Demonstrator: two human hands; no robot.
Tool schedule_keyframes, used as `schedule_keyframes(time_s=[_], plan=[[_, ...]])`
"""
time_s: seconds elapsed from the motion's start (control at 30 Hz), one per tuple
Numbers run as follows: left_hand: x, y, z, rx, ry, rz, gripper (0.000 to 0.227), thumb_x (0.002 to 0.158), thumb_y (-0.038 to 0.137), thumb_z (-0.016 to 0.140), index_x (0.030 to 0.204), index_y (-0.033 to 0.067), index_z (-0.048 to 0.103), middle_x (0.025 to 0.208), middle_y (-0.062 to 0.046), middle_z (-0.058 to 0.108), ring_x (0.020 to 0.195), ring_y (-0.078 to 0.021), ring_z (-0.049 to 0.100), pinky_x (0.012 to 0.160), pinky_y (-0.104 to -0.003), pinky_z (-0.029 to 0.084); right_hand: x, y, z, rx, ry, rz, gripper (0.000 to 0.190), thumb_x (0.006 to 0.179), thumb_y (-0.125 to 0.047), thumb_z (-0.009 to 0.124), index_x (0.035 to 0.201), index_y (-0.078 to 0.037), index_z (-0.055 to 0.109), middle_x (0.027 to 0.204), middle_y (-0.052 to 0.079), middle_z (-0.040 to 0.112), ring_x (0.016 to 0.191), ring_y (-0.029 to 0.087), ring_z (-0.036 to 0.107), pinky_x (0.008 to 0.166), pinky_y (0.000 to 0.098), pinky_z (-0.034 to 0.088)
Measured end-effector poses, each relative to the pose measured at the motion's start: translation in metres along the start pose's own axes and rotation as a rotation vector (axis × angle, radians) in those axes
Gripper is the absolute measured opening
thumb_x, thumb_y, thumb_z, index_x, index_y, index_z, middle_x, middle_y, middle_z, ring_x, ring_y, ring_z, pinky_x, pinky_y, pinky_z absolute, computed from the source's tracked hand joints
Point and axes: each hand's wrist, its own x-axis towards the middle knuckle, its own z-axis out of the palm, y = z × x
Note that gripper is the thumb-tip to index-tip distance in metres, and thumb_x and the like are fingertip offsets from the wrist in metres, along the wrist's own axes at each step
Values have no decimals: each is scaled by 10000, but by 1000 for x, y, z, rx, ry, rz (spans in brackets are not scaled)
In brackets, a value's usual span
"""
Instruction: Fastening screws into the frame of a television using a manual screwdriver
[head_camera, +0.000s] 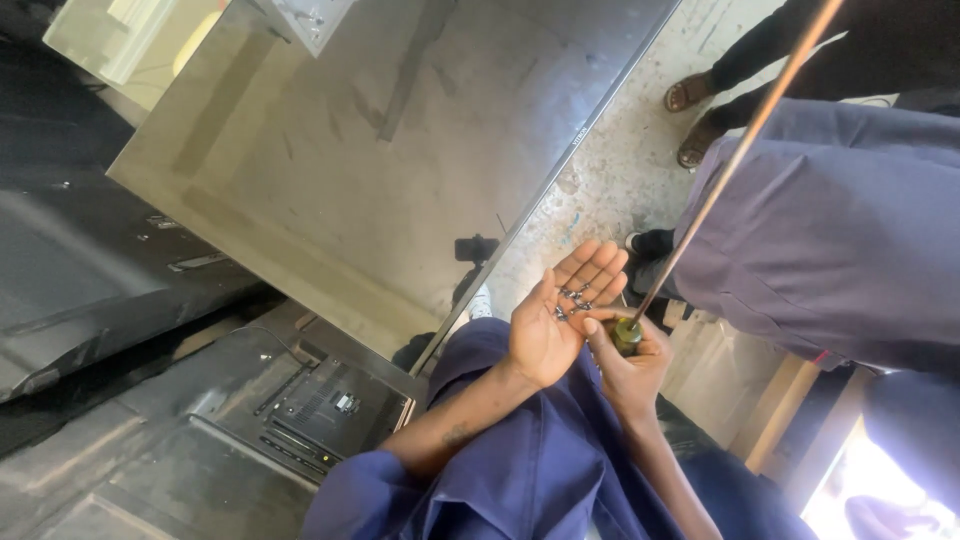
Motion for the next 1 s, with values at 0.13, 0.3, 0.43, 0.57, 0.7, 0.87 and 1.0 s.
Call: schedule_keyframes(time_s=[0.13, 0.3, 0.43, 0.57, 0.7, 0.87, 1.0], plan=[[0, 0, -1, -37, 7, -27, 551, 1051, 371, 364, 1464, 10, 411, 1480, -204, 443, 1412, -333, 379, 1206, -478, 317, 9, -11, 4, -100, 57, -27, 128, 785, -3, 798, 897, -4, 734, 633, 50, 631, 564, 39, 511, 525, 194, 417], [1, 4, -1, 29, 33, -74, 598, 1026, 374, 404, 1489, -2, 364, 1502, -213, 411, 1427, -332, 356, 1180, -389, 360, 21, -15, 10, -273, 47, -150, 136, 775, 3, 805, 897, -41, 766, 601, 55, 639, 574, 48, 516, 522, 226, 414], [4, 11, 6, 123, 55, -81, 609, 1024, 372, 403, 1487, -20, 343, 1520, -195, 392, 1437, -319, 333, 1199, -426, 304, 28, -11, 14, -417, 31, -206, 86, 745, -34, 790, 820, -65, 761, 536, 99, 601, 471, 150, 563, 474, 297, 429], [5, 6, -7, 157, 89, -85, 601, 1025, 360, 406, 1484, -23, 337, 1521, -177, 396, 1432, -308, 334, 1208, -443, 278, 32, -3, 12, -477, -6, -186, 112, 703, -73, 791, 803, -121, 775, 519, 98, 600, 459, 260, 620, 443, 316, 436], [5, -3, -62, 281, 299, -79, 511, 1003, 313, 461, 1395, -15, 482, 1350, -163, 588, 1283, -297, 541, 1080, -380, 455, 33, 6, 11, -378, -52, -128, 147, 660, -70, 793, 787, -137, 765, 527, 64, 635, 489, 233, 654, 467, 298, 467], [-25, 9, -111, 508, 647, -194, 239, 937, 309, 649, 957, 71, 654, 679, 3, 567, 523, -94, 466, 440, -182, 357, 19, 39, 4, -255, -184, -66, 192, 646, -63, 779, 806, -167, 757, 642, 81, 707, 596, 332, 691, 515, 376, 519], [-41, 8, -111, 599, 638, -156, 269, 913, 322, 679, 1023, 77, 677, 734, -18, 619, 587, -106, 577, 490, -195, 419, 13, 60, -10, -246, -205, -36, 187, 648, -102, 789, 822, -155, 747, 659, 91, 712, 631, 367, 687, 520, 430, 519]])
